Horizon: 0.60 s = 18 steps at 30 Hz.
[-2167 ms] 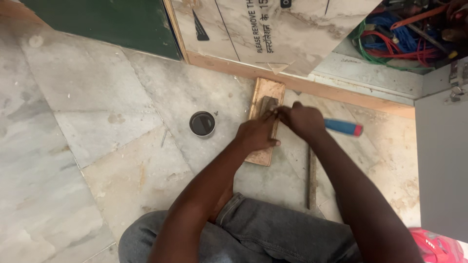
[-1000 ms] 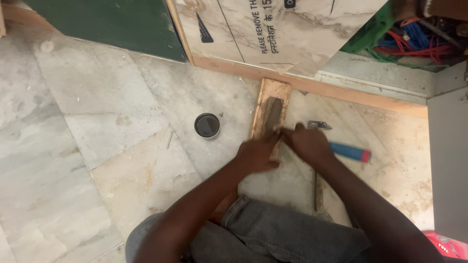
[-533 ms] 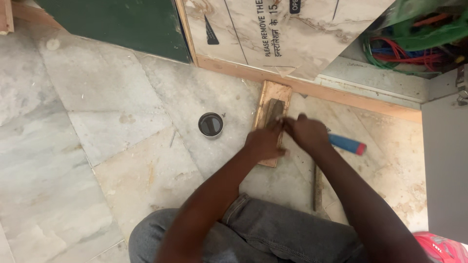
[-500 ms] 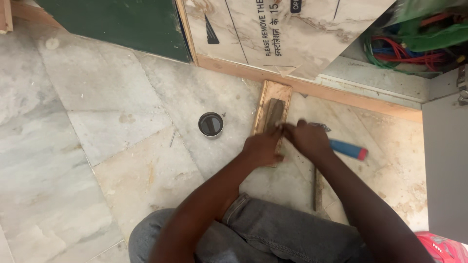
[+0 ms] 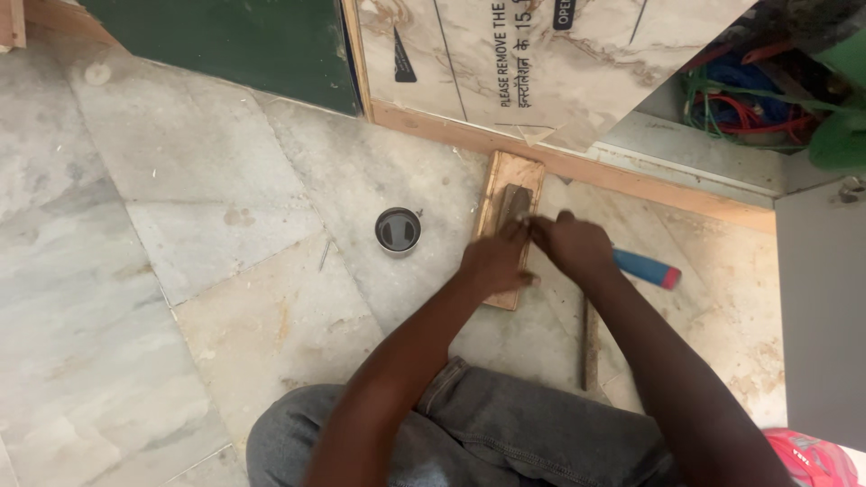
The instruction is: The person sits on the floor and sharpens a chisel on a sharpening stone placed on a wooden block. They repeatedly rub the chisel blade against the stone, occasionally dipping it into a metal cup of water. The person also uses a hammer to tap the chisel and a screwdriver to adjust the setup.
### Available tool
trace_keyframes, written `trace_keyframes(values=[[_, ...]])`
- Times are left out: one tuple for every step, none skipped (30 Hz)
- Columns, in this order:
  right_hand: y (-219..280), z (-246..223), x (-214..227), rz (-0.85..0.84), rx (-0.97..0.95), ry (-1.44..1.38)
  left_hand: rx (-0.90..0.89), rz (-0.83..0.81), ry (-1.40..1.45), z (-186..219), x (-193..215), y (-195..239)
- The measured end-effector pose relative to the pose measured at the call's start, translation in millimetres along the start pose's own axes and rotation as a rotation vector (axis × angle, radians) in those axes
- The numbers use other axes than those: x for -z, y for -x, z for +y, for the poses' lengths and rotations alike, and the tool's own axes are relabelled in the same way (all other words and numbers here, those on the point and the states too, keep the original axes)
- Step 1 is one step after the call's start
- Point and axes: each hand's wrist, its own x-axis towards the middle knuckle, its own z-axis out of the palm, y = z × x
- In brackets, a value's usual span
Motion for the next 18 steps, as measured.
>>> trace_keyframes(values=[[12, -5, 0, -0.045, 0.019, 0.004, -0.008, -0.070, 0.004, 2, -3, 14], [26, -10, 0, -0.089, 0.038, 0.008, -0.017, -0.140, 0.008, 2, -6, 31], [34, -13, 0, -0.133, 0.058, 0.014, -0.025, -0.208, 0.012, 3, -5, 43], [38, -14, 1, -0.150, 0.048, 0.021, -0.026, -0.209, 0.019, 3, -4, 48], [41, -15, -1, -0.166, 0.037, 0.025, -0.026, -0.212, 0.023, 2, -4, 52], [42, -15, -3, -0.182, 0.026, 0.030, -0.027, -0.215, 0.027, 1, -5, 53], [33, -11, -5, -0.129, 0.012, 0.025, -0.011, -0.205, 0.003, -3, -5, 43], [17, -5, -6, -0.077, -0.002, 0.020, 0.004, -0.195, -0.022, -7, -4, 24], [3, 1, -6, -0.024, -0.016, 0.017, 0.019, -0.184, -0.046, -11, -4, 7], [-10, 8, -6, -0.008, -0.024, 0.012, 0.010, -0.113, -0.051, -13, -5, -9], [-24, 15, -5, 0.010, -0.033, 0.009, -0.001, -0.039, -0.057, -15, -5, -25], [-31, 20, -4, 0.029, -0.041, 0.006, -0.012, 0.034, -0.062, -16, -5, -34], [-30, 22, -5, 0.031, -0.029, -0.004, -0.020, 0.033, -0.055, -16, -7, -36], [-29, 23, -5, 0.034, -0.017, -0.013, -0.029, 0.033, -0.048, -17, -8, -37], [-27, 21, -5, 0.034, -0.002, -0.026, -0.033, 0.030, -0.041, -18, -6, -33], [-20, 17, -6, -0.004, 0.019, 0.010, -0.035, -0.039, -0.035, -18, -5, -23], [-5, 12, -7, -0.041, 0.035, 0.048, -0.041, -0.109, -0.029, -16, -5, -7], [11, 4, -9, -0.079, 0.051, 0.085, -0.048, -0.179, -0.024, -15, -3, 11]])
